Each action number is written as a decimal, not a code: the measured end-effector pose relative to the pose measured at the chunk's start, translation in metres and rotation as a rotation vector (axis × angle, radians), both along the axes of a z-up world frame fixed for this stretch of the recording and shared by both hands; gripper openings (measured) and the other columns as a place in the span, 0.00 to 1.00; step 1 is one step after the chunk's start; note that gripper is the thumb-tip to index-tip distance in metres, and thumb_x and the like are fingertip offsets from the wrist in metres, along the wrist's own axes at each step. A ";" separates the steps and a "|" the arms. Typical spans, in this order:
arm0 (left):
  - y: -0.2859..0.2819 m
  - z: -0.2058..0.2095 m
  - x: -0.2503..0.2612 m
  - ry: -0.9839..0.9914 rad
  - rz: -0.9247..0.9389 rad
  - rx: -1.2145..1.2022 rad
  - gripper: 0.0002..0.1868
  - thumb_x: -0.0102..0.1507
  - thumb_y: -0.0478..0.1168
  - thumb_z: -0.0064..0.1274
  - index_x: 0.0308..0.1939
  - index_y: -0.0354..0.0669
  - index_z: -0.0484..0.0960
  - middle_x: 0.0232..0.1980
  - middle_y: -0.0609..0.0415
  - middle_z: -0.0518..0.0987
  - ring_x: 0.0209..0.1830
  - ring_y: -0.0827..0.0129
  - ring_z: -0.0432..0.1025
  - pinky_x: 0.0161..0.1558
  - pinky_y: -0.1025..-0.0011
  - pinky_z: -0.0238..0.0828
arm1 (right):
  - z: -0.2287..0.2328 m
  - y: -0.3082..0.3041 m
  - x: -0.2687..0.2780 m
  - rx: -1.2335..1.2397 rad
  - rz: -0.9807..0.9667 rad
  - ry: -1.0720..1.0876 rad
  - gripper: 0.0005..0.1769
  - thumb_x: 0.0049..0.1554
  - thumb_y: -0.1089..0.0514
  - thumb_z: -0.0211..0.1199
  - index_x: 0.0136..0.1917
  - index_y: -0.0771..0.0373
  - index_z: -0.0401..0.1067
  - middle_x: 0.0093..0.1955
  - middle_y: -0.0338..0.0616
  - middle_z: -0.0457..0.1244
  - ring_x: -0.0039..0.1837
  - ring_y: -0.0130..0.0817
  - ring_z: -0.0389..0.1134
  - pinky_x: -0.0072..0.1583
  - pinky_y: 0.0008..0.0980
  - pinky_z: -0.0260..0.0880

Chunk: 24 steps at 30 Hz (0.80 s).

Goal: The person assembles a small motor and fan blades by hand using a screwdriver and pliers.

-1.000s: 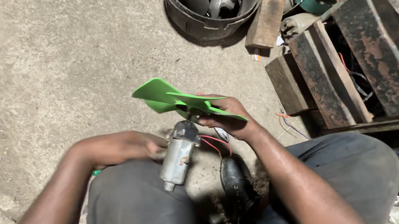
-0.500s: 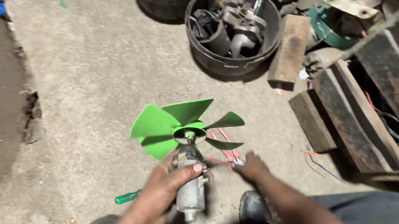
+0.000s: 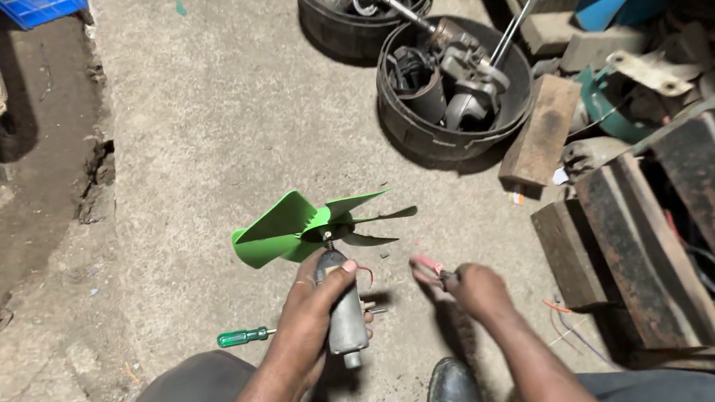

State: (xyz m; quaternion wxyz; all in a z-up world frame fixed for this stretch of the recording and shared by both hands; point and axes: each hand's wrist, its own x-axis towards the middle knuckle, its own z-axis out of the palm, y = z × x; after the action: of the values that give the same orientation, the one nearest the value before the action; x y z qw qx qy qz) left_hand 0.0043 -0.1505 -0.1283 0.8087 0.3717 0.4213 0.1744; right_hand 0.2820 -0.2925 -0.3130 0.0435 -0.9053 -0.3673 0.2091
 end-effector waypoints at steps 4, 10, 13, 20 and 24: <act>-0.004 0.000 -0.008 -0.190 0.014 -0.034 0.31 0.64 0.55 0.47 0.66 0.42 0.70 0.44 0.50 0.76 0.29 0.68 0.75 0.24 0.64 0.81 | 0.139 -0.028 -0.019 0.200 -0.144 0.061 0.16 0.50 0.45 0.71 0.47 0.56 0.83 0.44 0.48 0.74 0.46 0.44 0.76 0.49 0.41 0.73; -0.007 0.002 -0.018 -0.226 0.050 -0.042 0.44 0.61 0.46 0.57 0.73 0.36 0.51 0.43 0.45 0.78 0.33 0.62 0.79 0.31 0.61 0.84 | 0.210 -0.053 -0.037 1.423 -0.038 1.138 0.09 0.58 0.49 0.72 0.51 0.51 0.81 0.60 0.42 0.70 0.65 0.39 0.72 0.72 0.50 0.71; -0.014 0.004 -0.017 -0.259 0.089 0.055 0.51 0.58 0.41 0.62 0.75 0.33 0.46 0.41 0.44 0.80 0.30 0.62 0.78 0.28 0.62 0.81 | 0.198 -0.058 -0.044 1.629 -0.322 1.266 0.16 0.51 0.40 0.65 0.49 0.46 0.76 0.50 0.40 0.72 0.55 0.42 0.75 0.60 0.51 0.75; -0.013 0.000 -0.023 -0.001 0.120 0.280 0.62 0.51 0.43 0.71 0.75 0.32 0.40 0.47 0.38 0.84 0.40 0.65 0.81 0.39 0.66 0.83 | 0.164 -0.079 -0.078 1.174 -0.712 1.569 0.20 0.62 0.44 0.61 0.61 0.55 0.66 0.39 0.43 0.65 0.37 0.32 0.67 0.39 0.33 0.70; -0.014 -0.013 -0.026 0.307 0.008 0.603 0.70 0.47 0.52 0.73 0.77 0.35 0.38 0.52 0.35 0.83 0.50 0.56 0.80 0.51 0.64 0.76 | 0.121 -0.133 -0.146 0.569 -0.448 1.707 0.34 0.50 0.62 0.63 0.68 0.53 0.57 0.43 0.54 0.67 0.42 0.43 0.72 0.44 0.37 0.74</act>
State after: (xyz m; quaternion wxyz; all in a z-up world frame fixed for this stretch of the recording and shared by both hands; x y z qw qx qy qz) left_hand -0.0217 -0.1644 -0.1416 0.5887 0.6145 0.4690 0.2363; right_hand 0.1355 -0.4252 -0.1921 0.5592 -0.4496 -0.0649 0.6935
